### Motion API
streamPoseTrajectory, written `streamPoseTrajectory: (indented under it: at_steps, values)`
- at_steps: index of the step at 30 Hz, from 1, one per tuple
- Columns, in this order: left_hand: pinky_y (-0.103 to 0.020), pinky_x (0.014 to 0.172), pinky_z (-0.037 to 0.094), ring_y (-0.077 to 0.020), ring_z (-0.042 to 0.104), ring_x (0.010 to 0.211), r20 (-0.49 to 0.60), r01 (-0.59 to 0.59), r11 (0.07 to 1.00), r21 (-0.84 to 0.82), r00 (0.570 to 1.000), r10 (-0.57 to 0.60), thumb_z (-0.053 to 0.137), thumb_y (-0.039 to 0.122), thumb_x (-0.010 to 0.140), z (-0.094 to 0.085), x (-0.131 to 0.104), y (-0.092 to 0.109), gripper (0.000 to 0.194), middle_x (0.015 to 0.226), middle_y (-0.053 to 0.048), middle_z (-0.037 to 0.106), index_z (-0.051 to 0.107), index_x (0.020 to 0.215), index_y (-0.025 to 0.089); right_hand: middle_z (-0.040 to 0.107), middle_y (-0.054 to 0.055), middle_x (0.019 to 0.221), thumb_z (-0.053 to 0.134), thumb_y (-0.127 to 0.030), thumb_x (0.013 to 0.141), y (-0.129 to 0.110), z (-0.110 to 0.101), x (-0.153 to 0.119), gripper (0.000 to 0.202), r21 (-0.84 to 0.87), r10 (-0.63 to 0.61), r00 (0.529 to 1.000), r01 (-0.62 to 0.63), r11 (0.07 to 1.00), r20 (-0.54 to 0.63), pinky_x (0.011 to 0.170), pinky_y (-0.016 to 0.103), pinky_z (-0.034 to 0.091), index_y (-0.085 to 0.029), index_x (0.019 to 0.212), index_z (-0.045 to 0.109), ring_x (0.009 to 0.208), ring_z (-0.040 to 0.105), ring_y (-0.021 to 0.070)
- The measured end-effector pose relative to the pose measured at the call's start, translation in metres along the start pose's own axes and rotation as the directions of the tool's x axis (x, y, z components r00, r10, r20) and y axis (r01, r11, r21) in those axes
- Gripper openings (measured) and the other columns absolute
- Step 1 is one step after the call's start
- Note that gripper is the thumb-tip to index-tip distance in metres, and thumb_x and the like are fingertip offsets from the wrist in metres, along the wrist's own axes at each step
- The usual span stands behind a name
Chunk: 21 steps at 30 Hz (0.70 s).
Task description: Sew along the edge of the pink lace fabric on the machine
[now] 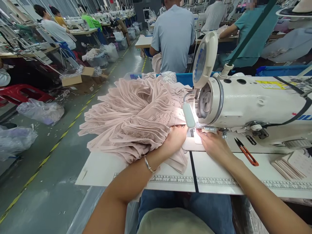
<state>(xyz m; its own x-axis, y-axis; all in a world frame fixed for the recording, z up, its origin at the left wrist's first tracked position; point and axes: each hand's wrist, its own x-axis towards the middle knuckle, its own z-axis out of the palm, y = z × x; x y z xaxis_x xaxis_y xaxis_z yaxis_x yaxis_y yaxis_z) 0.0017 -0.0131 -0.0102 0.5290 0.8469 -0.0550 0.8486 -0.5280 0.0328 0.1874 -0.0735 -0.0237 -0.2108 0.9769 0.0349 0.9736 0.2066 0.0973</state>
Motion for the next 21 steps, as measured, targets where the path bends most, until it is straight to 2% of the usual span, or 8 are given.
streamPoseTrajectory:
  at_steps: [4,7,10,12,15,17,19,21]
  values:
    - [-0.026,0.064,0.048,-0.0210,0.072,0.079,-0.029,0.006,1.000,0.014,1.000,-0.005,0.045,0.013,0.103,-0.001,-0.010,0.001,0.023,0.097,-0.010,0.070,0.058,0.121,0.019,0.074,0.017,0.109,0.030,-0.014,0.098,-0.004,0.001,-0.002,0.053,-0.049,0.001,0.999,-0.003,0.999,-0.038,0.089,0.044,0.047,-0.018,0.139,0.064,0.094,0.066,0.0295]
    - [-0.026,0.067,0.050,-0.0198,0.071,0.083,-0.079,-0.009,1.000,0.004,0.997,0.009,0.045,0.009,0.102,0.001,-0.023,-0.005,0.019,0.100,-0.009,0.068,0.057,0.114,0.016,0.074,0.014,0.106,0.031,-0.011,0.098,-0.006,0.004,-0.003,0.049,-0.071,-0.023,0.994,0.016,0.997,-0.102,0.088,0.041,0.048,-0.018,0.128,0.069,0.094,0.066,0.0275]
    - [-0.027,0.072,0.051,-0.0188,0.067,0.084,-0.169,-0.077,0.997,-0.025,0.983,0.071,0.042,0.007,0.102,0.004,-0.033,-0.014,0.017,0.097,-0.007,0.066,0.057,0.101,0.016,0.074,0.011,0.096,0.033,-0.005,0.095,-0.004,0.006,-0.002,0.046,-0.050,-0.086,0.993,0.082,0.995,-0.084,0.087,0.035,0.048,-0.018,0.117,0.072,0.090,0.066,0.0232]
    - [-0.027,0.075,0.051,-0.0181,0.065,0.083,-0.249,-0.133,0.991,-0.012,0.960,0.126,0.037,0.002,0.100,0.007,-0.036,-0.018,0.025,0.092,-0.006,0.065,0.056,0.094,0.017,0.075,0.012,0.099,0.035,-0.003,0.092,-0.002,0.005,0.000,0.048,-0.043,-0.050,0.997,0.047,0.998,-0.057,0.090,0.037,0.048,-0.017,0.123,0.069,0.090,0.067,0.0233]
    - [-0.028,0.076,0.048,-0.0189,0.062,0.085,-0.324,-0.305,0.949,0.080,0.892,0.314,0.031,-0.001,0.100,0.009,-0.038,-0.015,0.032,0.088,-0.007,0.063,0.055,0.089,0.017,0.077,0.015,0.099,0.034,-0.004,0.091,-0.001,0.002,0.005,0.054,-0.043,0.057,0.998,-0.056,0.998,0.018,0.092,0.044,0.049,-0.017,0.133,0.064,0.089,0.069,0.0267]
    - [-0.029,0.074,0.046,-0.0191,0.061,0.085,-0.315,-0.470,0.871,0.146,0.812,0.491,0.031,0.004,0.103,0.011,-0.038,-0.009,0.031,0.086,-0.007,0.062,0.055,0.088,0.017,0.077,0.015,0.100,0.032,-0.007,0.092,0.000,0.000,0.009,0.054,-0.030,0.098,0.993,-0.096,0.995,0.066,0.091,0.046,0.050,-0.018,0.135,0.064,0.094,0.069,0.0293]
    - [-0.029,0.073,0.044,-0.0184,0.060,0.083,-0.285,-0.584,0.793,0.175,0.741,0.608,0.031,0.006,0.104,0.013,-0.038,-0.002,0.031,0.085,-0.006,0.062,0.056,0.089,0.017,0.076,0.015,0.111,0.032,-0.011,0.093,0.002,0.001,0.010,0.055,-0.002,0.098,0.992,-0.098,0.995,0.082,0.091,0.047,0.051,-0.022,0.137,0.062,0.105,0.068,0.0314]
    - [-0.029,0.072,0.044,-0.0181,0.060,0.083,-0.263,-0.612,0.771,0.175,0.726,0.636,0.032,0.005,0.104,0.014,-0.039,0.001,0.030,0.085,-0.005,0.062,0.056,0.092,0.016,0.073,0.014,0.126,0.034,-0.017,0.094,0.007,0.001,0.003,0.054,0.034,0.054,0.997,-0.056,0.998,0.050,0.093,0.047,0.052,-0.023,0.141,0.060,0.115,0.065,0.0324]
